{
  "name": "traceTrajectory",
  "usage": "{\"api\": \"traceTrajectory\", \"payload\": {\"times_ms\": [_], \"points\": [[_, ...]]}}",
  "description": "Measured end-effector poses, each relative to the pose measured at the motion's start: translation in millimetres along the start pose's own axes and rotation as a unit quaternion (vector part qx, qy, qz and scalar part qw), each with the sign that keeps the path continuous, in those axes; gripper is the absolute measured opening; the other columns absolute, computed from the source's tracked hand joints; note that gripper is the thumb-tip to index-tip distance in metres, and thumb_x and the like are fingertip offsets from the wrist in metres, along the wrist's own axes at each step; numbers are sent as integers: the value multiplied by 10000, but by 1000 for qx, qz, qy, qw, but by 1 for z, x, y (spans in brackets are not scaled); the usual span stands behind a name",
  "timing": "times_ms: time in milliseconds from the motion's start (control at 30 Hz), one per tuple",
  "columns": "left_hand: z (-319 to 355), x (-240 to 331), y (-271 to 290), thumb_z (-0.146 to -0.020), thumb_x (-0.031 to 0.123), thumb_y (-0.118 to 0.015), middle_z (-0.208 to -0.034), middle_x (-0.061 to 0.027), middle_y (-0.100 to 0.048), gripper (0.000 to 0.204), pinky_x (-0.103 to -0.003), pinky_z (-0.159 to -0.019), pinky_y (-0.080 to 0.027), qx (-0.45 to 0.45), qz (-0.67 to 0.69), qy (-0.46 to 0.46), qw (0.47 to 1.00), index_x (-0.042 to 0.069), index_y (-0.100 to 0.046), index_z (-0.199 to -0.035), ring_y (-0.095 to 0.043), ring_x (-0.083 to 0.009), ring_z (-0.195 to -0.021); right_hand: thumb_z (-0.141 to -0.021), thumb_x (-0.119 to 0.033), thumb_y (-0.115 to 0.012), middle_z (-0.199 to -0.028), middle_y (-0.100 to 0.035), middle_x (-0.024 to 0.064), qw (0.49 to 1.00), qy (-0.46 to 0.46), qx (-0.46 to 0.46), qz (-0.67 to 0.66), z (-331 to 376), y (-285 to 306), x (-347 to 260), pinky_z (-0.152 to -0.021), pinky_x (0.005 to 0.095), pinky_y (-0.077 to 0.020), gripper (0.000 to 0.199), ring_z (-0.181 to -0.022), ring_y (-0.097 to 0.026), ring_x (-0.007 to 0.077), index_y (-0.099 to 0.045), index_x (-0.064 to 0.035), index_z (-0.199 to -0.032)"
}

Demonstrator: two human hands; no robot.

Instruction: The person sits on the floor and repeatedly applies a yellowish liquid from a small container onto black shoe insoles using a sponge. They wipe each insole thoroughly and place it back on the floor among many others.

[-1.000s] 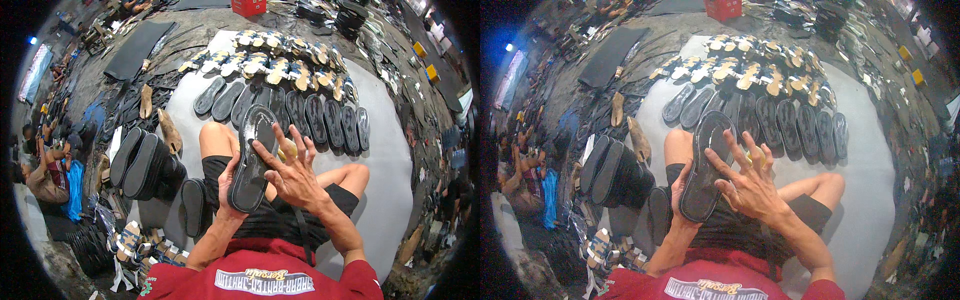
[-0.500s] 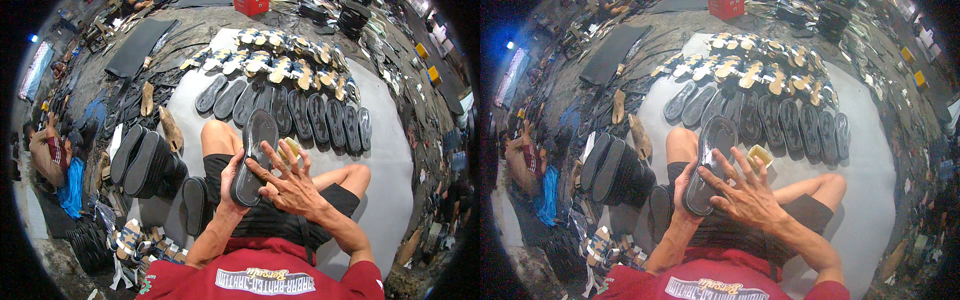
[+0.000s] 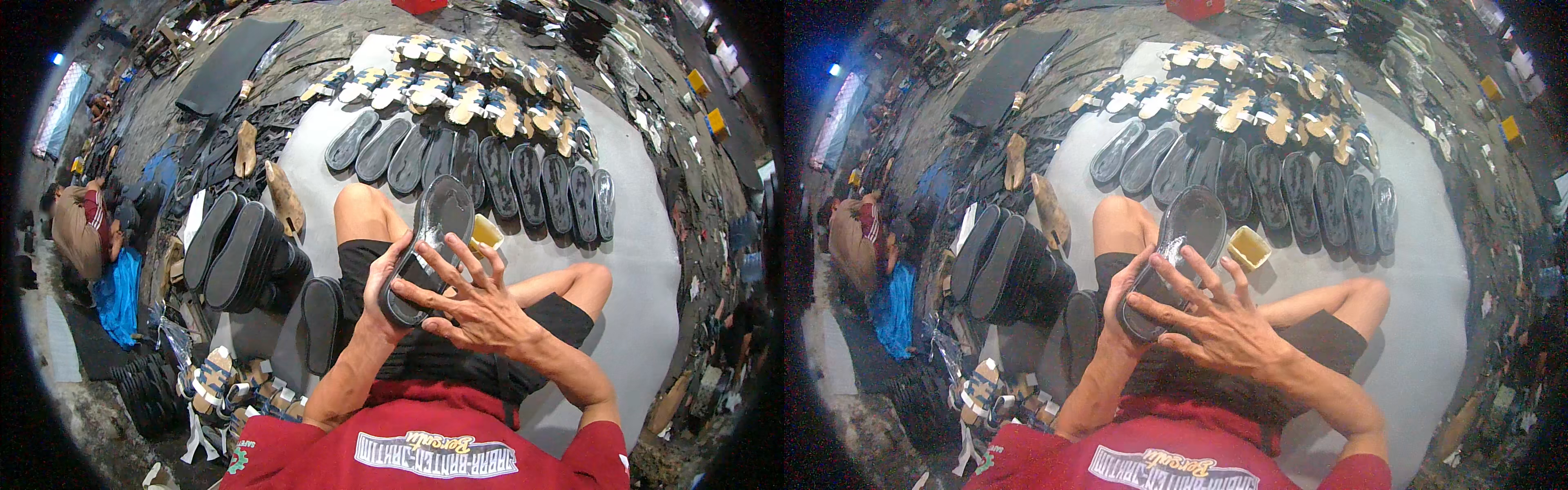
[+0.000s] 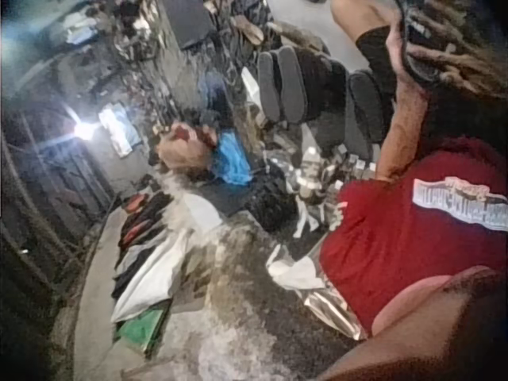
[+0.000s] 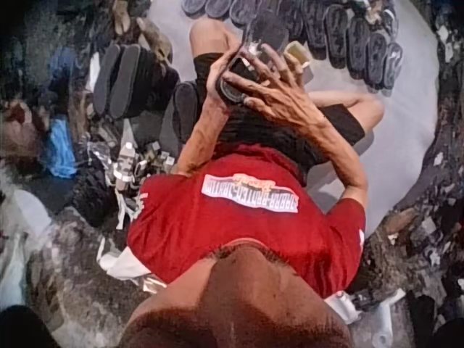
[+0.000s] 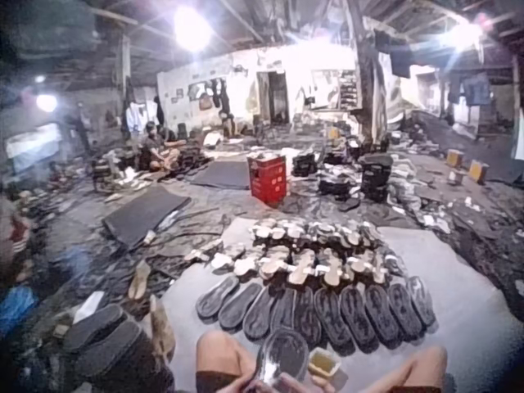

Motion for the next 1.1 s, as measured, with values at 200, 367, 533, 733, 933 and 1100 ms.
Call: {"api": "traceTrajectory", "payload": {"times_ms": [200, 367, 533, 733, 933, 1100], "points": [[13, 4, 2, -1159, 311, -385, -1505, -200, -604, 520, -521, -1075, -607, 90, -276, -107, 951, -14, -496, -1550, -703, -303, -1269, -1104, -617, -448, -1827, -192, -4, 999, 39, -6, 26, 0, 4, 4, -1295, 598, 27, 535, -1674, -102, 302, -396, -564, -1633], [18, 3, -11, -1145, 277, -415, -1529, -211, -579, 524, -486, -1057, -622, -1, -332, -86, 939, -10, -475, -1579, -691, -314, -1288, -1092, -616, -470, -1821, -215, -4, 991, 114, 22, 74, -2, 4, 13, -1301, 599, 53, 538, -1671, -123, 297, -384, -598, -1622], [16, 9, -19, -1149, 245, -401, -1359, -200, -695, 451, -474, -937, -676, 16, -429, -33, 903, 0, -546, -1499, -762, -314, -1127, -993, -590, -672, -1799, -273, 21, 981, 170, 79, -48, -2, 12, 28, -1294, 596, -34, 597, -1638, -213, 302, -487, -604, -1561], [-1, 10, -6, -1137, 234, -470, -1305, -182, -724, 410, -439, -914, -694, 115, -344, 69, 929, 11, -573, -1466, -784, -291, -1064, -931, -508, -792, -1582, -569, 48, 985, 91, 93, -117, -9, 25, 28, -1236, 598, -185, 742, -1412, -582, 209, -529, -366, -1610], [9, -3, 10, -1118, 311, -561, -1453, -143, -658, 453, -437, -1073, -606, -86, -264, -25, 960, 49, -583, -1487, -687, -257, -1293, -779, -488, -939, -1349, -725, 97, 977, 105, 149, -110, -10, 38, 22, -1214, 562, -192, 1017, -1235, -707, 258, -472, -135, -1610], [-4, -8, -28, -1092, 670, -468, -1545, -142, -582, 858, -464, -1154, -503, -13, -174, -212, 962, 92, -299, -1703, -618, -257, -1371, -708, -445, -968, -1134, -800, 100, 950, -90, 227, -194, -11, 45, 38, -1213, 542, -206, 1283, -1235, -689, 248, -259, -28, -1693]]}}
Point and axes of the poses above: each hand's wrist, its own z-axis away from the middle knuckle, its own y-axis out of the back of the hand, x = y × z, the point moved 4 cm from there along -z, towards the middle knuckle
